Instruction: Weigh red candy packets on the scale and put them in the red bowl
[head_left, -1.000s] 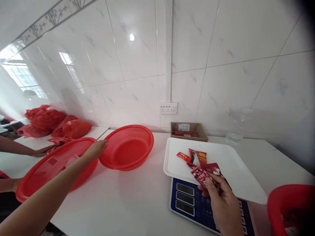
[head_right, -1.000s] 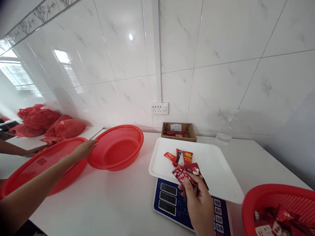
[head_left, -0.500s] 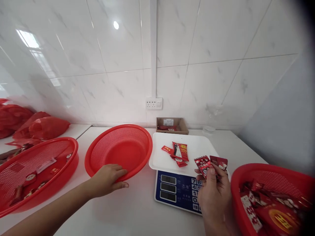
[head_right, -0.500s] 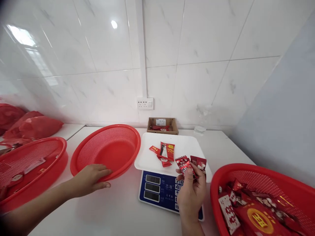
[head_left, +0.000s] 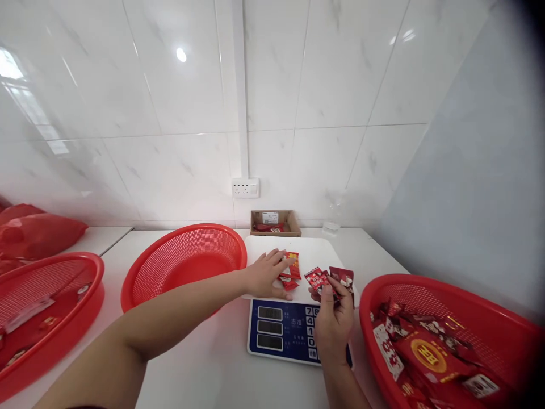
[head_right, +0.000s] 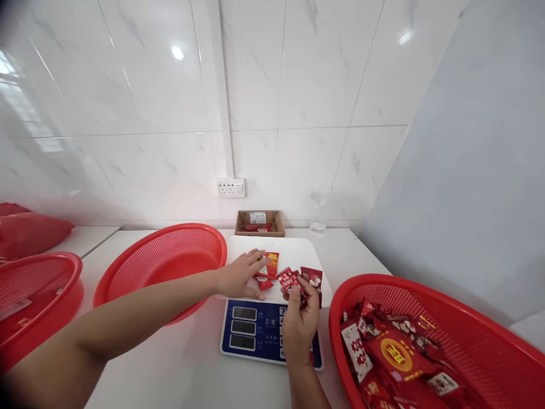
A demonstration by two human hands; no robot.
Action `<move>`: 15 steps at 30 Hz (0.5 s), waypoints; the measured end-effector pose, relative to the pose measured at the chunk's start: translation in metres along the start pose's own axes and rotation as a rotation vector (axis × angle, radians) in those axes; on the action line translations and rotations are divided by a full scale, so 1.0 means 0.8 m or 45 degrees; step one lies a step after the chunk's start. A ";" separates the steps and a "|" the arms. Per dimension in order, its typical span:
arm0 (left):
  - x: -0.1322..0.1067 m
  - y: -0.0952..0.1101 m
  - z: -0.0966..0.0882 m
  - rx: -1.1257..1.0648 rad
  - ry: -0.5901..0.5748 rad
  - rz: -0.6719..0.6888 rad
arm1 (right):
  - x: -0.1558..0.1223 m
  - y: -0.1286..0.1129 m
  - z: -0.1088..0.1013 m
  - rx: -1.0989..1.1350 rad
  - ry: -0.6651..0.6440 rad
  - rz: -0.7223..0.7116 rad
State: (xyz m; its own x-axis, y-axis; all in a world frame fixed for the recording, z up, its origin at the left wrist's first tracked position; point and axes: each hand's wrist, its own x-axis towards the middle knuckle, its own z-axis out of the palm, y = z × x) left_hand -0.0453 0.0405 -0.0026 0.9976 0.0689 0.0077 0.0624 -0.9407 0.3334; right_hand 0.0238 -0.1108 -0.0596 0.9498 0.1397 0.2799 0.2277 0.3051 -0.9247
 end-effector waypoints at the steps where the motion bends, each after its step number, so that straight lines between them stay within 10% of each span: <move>1: 0.012 -0.002 0.005 0.038 -0.040 -0.006 | 0.000 0.001 0.000 0.009 -0.004 0.004; 15: 0.070 -0.016 0.011 0.156 0.306 -0.122 | 0.002 -0.005 -0.002 0.051 -0.022 0.052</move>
State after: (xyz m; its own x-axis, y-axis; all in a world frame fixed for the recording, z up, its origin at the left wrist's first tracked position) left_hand 0.0100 0.0535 -0.0150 0.9520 0.2229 0.2100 0.1742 -0.9581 0.2272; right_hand 0.0245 -0.1135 -0.0561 0.9541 0.1692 0.2469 0.1796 0.3361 -0.9245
